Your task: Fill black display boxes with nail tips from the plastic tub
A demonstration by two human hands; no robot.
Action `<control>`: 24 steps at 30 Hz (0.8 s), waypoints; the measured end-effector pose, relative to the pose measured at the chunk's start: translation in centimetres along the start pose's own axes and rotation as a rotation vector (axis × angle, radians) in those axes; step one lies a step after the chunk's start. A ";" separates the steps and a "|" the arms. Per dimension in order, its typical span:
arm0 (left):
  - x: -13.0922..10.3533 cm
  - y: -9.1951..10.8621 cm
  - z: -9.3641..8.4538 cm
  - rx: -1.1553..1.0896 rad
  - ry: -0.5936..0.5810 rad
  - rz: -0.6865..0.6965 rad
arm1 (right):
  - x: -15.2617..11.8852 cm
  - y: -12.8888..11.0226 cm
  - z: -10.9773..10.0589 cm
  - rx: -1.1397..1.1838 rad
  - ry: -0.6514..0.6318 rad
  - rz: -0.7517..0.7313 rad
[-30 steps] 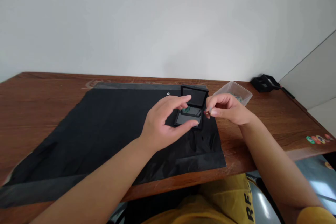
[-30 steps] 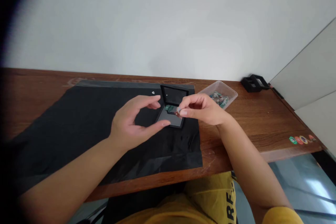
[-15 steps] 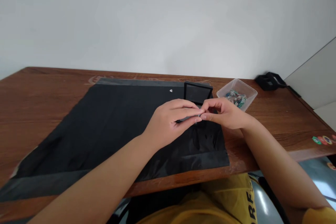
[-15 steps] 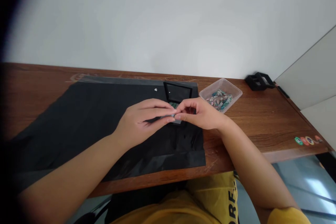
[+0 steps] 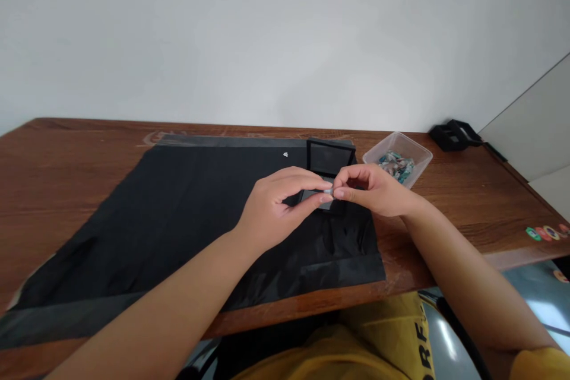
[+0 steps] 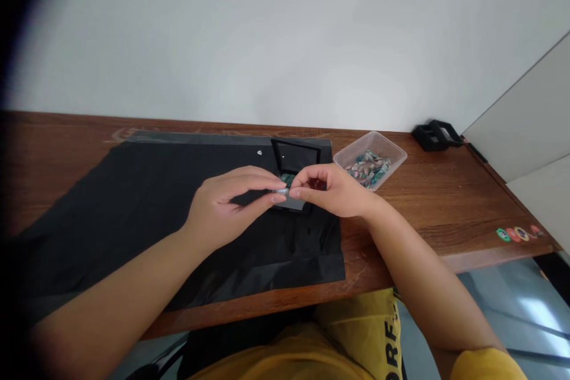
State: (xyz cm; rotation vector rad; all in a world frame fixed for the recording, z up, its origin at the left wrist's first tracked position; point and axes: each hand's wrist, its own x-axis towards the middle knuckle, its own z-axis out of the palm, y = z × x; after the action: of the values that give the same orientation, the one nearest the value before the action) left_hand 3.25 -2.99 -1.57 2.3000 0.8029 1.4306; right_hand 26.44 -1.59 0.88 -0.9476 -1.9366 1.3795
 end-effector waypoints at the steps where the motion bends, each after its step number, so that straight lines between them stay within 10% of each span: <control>1: 0.0 0.0 0.0 0.001 0.003 -0.014 | 0.0 0.1 0.0 -0.013 0.009 -0.006; 10: 0.1 0.2 -0.3 0.003 0.008 -0.116 | 0.3 0.8 -0.2 -0.578 0.172 -0.268; 24: 0.2 -0.3 -0.6 0.060 0.037 -0.169 | 0.5 1.3 1.1 -0.999 0.083 -0.183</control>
State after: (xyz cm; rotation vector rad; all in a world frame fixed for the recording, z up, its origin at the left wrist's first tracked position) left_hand 2.68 -2.60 -1.30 2.1952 1.0381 1.3949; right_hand 25.59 -1.54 -0.66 -1.1570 -2.5765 0.1858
